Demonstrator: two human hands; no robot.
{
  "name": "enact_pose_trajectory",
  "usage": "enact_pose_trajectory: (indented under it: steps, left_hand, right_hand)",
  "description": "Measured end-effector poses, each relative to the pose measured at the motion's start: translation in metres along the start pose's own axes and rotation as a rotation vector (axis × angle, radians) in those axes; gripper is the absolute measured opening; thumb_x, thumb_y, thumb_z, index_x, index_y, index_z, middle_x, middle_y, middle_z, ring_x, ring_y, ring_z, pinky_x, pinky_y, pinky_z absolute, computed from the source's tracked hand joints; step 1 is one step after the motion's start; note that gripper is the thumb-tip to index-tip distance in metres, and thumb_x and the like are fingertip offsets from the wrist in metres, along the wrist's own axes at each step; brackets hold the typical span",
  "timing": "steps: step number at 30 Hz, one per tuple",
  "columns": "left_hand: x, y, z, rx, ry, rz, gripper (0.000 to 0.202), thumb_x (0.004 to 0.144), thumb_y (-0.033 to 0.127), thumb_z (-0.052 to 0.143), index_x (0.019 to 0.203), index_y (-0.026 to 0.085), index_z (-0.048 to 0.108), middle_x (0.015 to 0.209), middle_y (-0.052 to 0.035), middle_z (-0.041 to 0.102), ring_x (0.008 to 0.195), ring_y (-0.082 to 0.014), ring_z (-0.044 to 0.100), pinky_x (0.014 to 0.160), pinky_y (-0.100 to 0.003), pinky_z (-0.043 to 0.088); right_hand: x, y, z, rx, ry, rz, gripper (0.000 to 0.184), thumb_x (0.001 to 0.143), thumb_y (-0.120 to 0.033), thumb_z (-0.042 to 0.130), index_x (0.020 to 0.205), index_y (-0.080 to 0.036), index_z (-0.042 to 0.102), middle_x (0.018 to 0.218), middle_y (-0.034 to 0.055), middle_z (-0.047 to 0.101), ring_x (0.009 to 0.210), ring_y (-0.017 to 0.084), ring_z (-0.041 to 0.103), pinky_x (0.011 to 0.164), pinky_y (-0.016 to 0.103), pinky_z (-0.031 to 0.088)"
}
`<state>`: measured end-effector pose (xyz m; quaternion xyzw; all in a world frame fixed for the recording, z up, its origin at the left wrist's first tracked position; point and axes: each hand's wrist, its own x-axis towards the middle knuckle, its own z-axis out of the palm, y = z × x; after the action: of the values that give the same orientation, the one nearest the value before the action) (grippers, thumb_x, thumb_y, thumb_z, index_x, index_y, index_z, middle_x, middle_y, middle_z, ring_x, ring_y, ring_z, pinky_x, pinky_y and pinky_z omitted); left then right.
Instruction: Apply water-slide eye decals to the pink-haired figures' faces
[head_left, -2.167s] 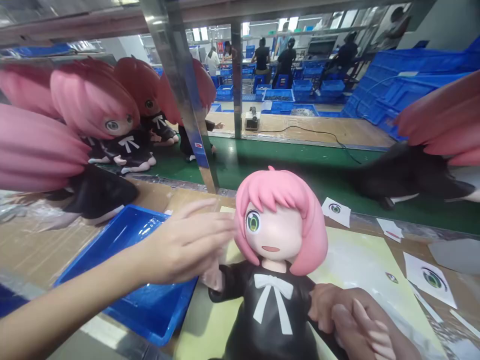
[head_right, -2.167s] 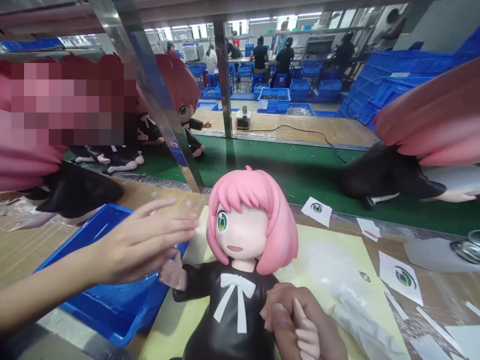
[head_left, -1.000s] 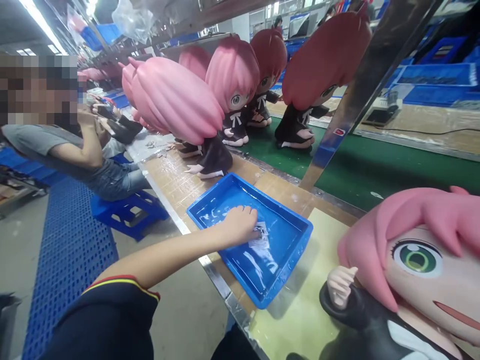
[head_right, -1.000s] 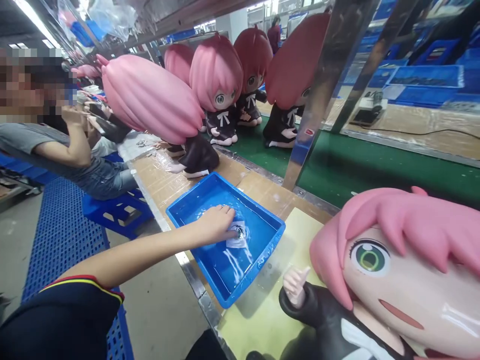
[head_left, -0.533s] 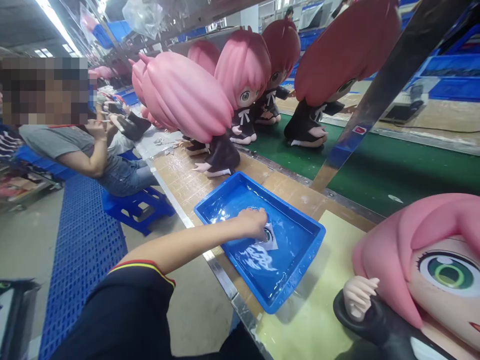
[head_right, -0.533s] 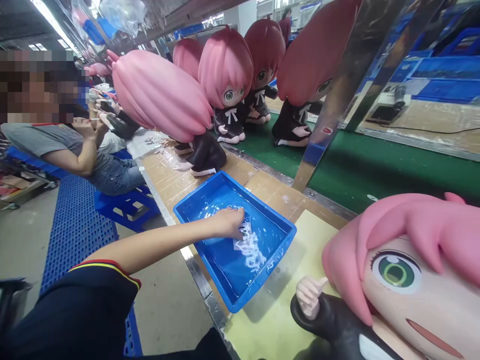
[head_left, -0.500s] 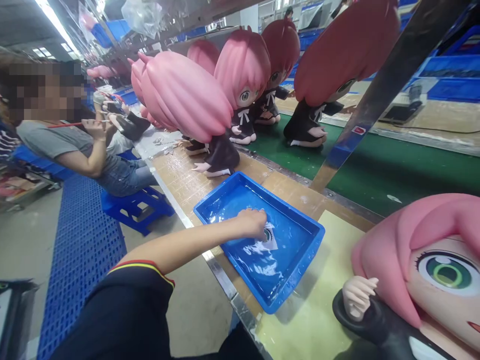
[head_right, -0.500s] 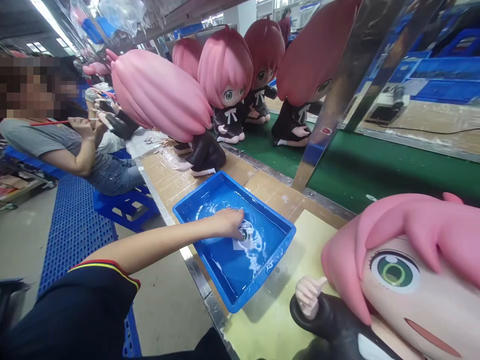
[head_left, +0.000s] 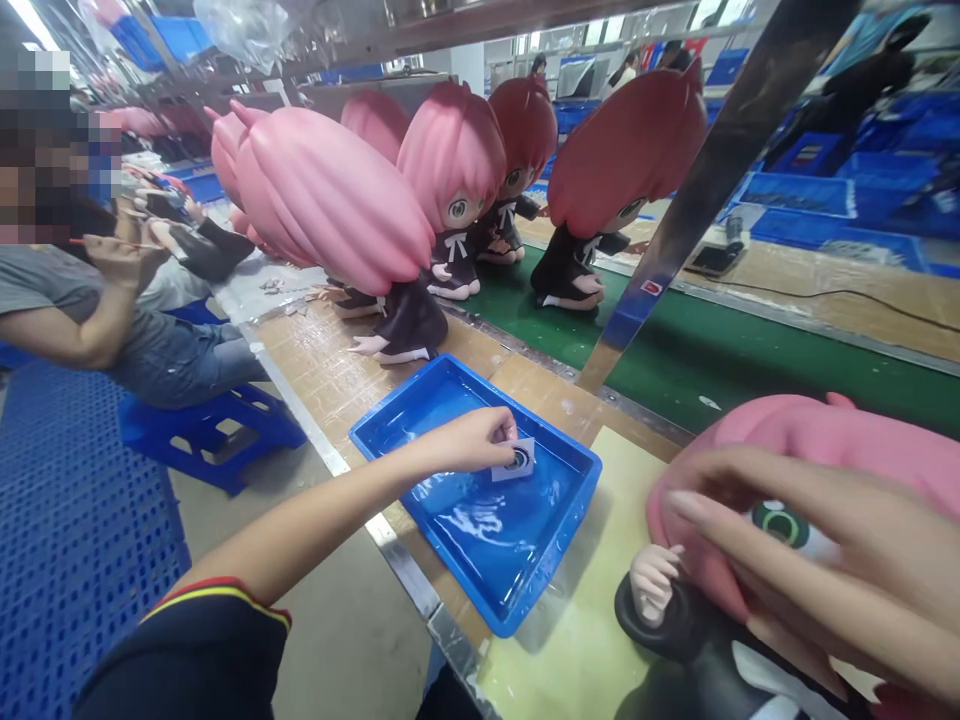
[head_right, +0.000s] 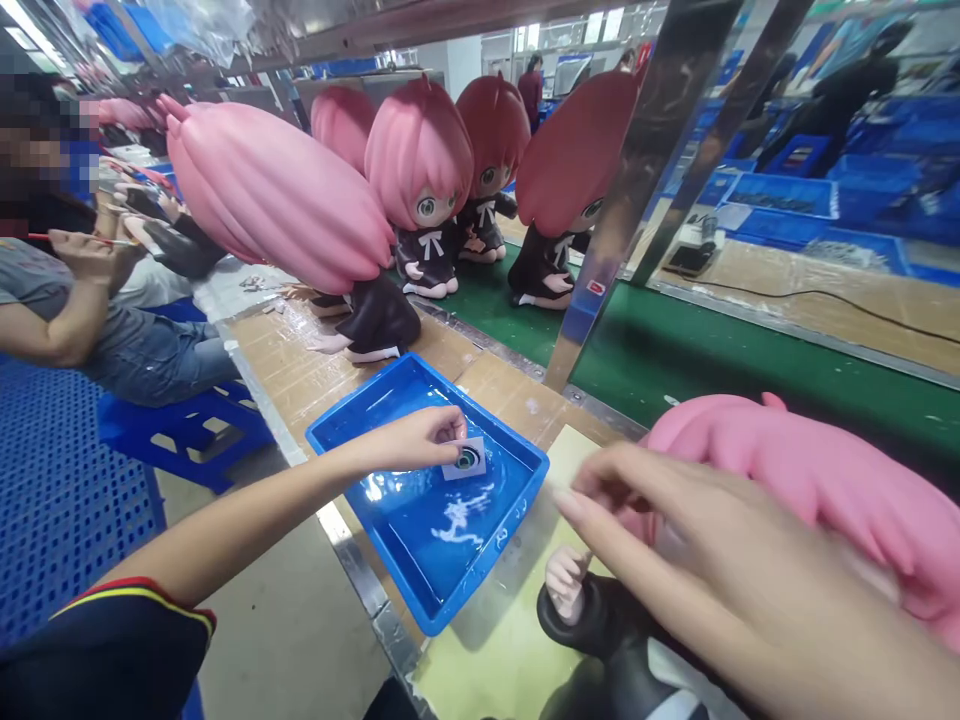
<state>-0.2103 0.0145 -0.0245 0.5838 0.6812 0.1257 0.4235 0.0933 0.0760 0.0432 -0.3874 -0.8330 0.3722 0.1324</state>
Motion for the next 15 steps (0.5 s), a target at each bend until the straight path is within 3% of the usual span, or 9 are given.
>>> enact_pose_trajectory:
  steps: [2, 4, 7, 11, 15]
  left_hand:
    - [-0.007, 0.011, -0.008, -0.13, 0.028, 0.09, 0.017, 0.097, 0.029, 0.069, 0.105, 0.015, 0.063, 0.092, -0.0006, 0.064, 0.077, -0.0143, 0.063, 0.07, -0.03, 0.056]
    - [-0.013, 0.024, -0.014, -0.254, 0.044, 0.167, 0.01, 0.093, 0.018, 0.067, 0.097, 0.016, 0.059, 0.083, 0.0028, 0.059, 0.072, -0.012, 0.058, 0.066, -0.026, 0.049]
    - [-0.021, 0.041, -0.017, -0.406, 0.054, 0.245, 0.013, 0.086, 0.014, 0.065, 0.091, 0.018, 0.054, 0.079, 0.0036, 0.057, 0.072, -0.0111, 0.055, 0.066, -0.024, 0.042]
    - [-0.025, 0.048, -0.012, -0.566, 0.081, 0.286, 0.026, 0.077, 0.024, 0.072, 0.095, 0.018, 0.055, 0.087, 0.0002, 0.062, 0.079, -0.0137, 0.059, 0.069, -0.026, 0.044]
    - [-0.024, 0.049, -0.002, -0.734, 0.075, 0.28, 0.039, 0.077, 0.034, 0.076, 0.101, 0.019, 0.049, 0.094, -0.003, 0.067, 0.08, -0.0148, 0.066, 0.071, -0.028, 0.049]
  right_hand:
    - [0.022, -0.011, 0.01, 0.012, -0.07, -0.019, 0.049, 0.087, -0.075, 0.058, 0.098, -0.03, 0.074, 0.091, 0.0098, 0.075, 0.083, 0.029, 0.07, 0.066, 0.041, 0.054]
    - [0.045, -0.016, 0.024, 0.071, -0.107, -0.009, 0.054, 0.082, -0.072, 0.062, 0.108, -0.025, 0.071, 0.106, 0.0099, 0.075, 0.095, 0.03, 0.069, 0.077, 0.042, 0.055]
    - [0.066, -0.018, 0.04, 0.155, -0.174, -0.015, 0.051, 0.079, -0.069, 0.065, 0.1, -0.023, 0.071, 0.099, 0.0079, 0.075, 0.087, 0.026, 0.068, 0.071, 0.036, 0.052]
    - [0.063, -0.02, 0.039, 0.286, -0.214, 0.0, 0.046, 0.082, -0.067, 0.065, 0.083, -0.022, 0.07, 0.074, 0.0034, 0.066, 0.074, 0.02, 0.063, 0.065, 0.031, 0.049]
    - [0.049, -0.024, 0.03, 0.39, -0.2, 0.078, 0.051, 0.083, -0.07, 0.067, 0.085, -0.02, 0.071, 0.075, 0.0026, 0.063, 0.066, 0.014, 0.055, 0.058, 0.026, 0.044]
